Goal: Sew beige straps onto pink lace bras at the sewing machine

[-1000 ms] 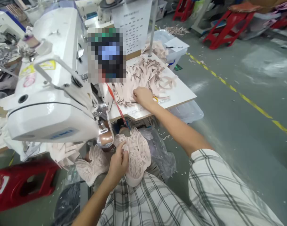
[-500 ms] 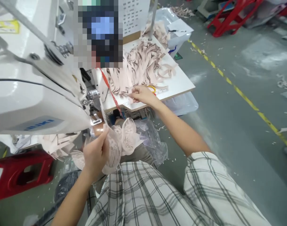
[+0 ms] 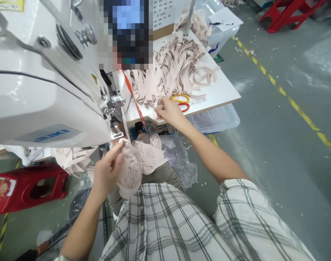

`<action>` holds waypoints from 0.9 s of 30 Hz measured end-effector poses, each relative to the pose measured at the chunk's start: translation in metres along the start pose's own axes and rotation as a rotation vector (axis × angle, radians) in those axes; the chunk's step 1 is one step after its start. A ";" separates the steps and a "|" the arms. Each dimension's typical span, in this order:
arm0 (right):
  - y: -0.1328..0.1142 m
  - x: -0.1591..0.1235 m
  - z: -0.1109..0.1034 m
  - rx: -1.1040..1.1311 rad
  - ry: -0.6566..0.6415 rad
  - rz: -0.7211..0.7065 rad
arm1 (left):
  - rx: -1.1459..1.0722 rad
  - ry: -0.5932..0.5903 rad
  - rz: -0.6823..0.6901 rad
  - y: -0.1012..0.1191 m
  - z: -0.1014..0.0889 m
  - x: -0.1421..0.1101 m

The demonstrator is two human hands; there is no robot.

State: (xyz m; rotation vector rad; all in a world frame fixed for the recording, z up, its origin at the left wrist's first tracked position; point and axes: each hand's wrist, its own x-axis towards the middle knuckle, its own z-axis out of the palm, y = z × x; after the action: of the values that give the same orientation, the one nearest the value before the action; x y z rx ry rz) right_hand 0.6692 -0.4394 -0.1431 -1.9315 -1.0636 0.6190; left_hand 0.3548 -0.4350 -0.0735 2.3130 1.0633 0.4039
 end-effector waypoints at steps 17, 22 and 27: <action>0.018 0.026 -0.018 -0.601 0.171 -0.077 | -0.109 -0.012 -0.023 -0.003 0.006 0.008; 0.025 0.016 -0.007 -0.257 0.153 -0.018 | -0.108 -0.028 -0.039 -0.001 0.004 0.006; 0.029 0.011 -0.010 0.050 0.125 0.090 | -0.102 -0.028 -0.048 -0.004 0.004 0.004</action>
State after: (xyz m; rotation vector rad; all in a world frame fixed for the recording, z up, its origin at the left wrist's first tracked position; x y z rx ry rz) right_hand 0.6955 -0.4435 -0.1625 -1.9558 -0.8797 0.5607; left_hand 0.3572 -0.4315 -0.0790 2.1934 1.0585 0.3966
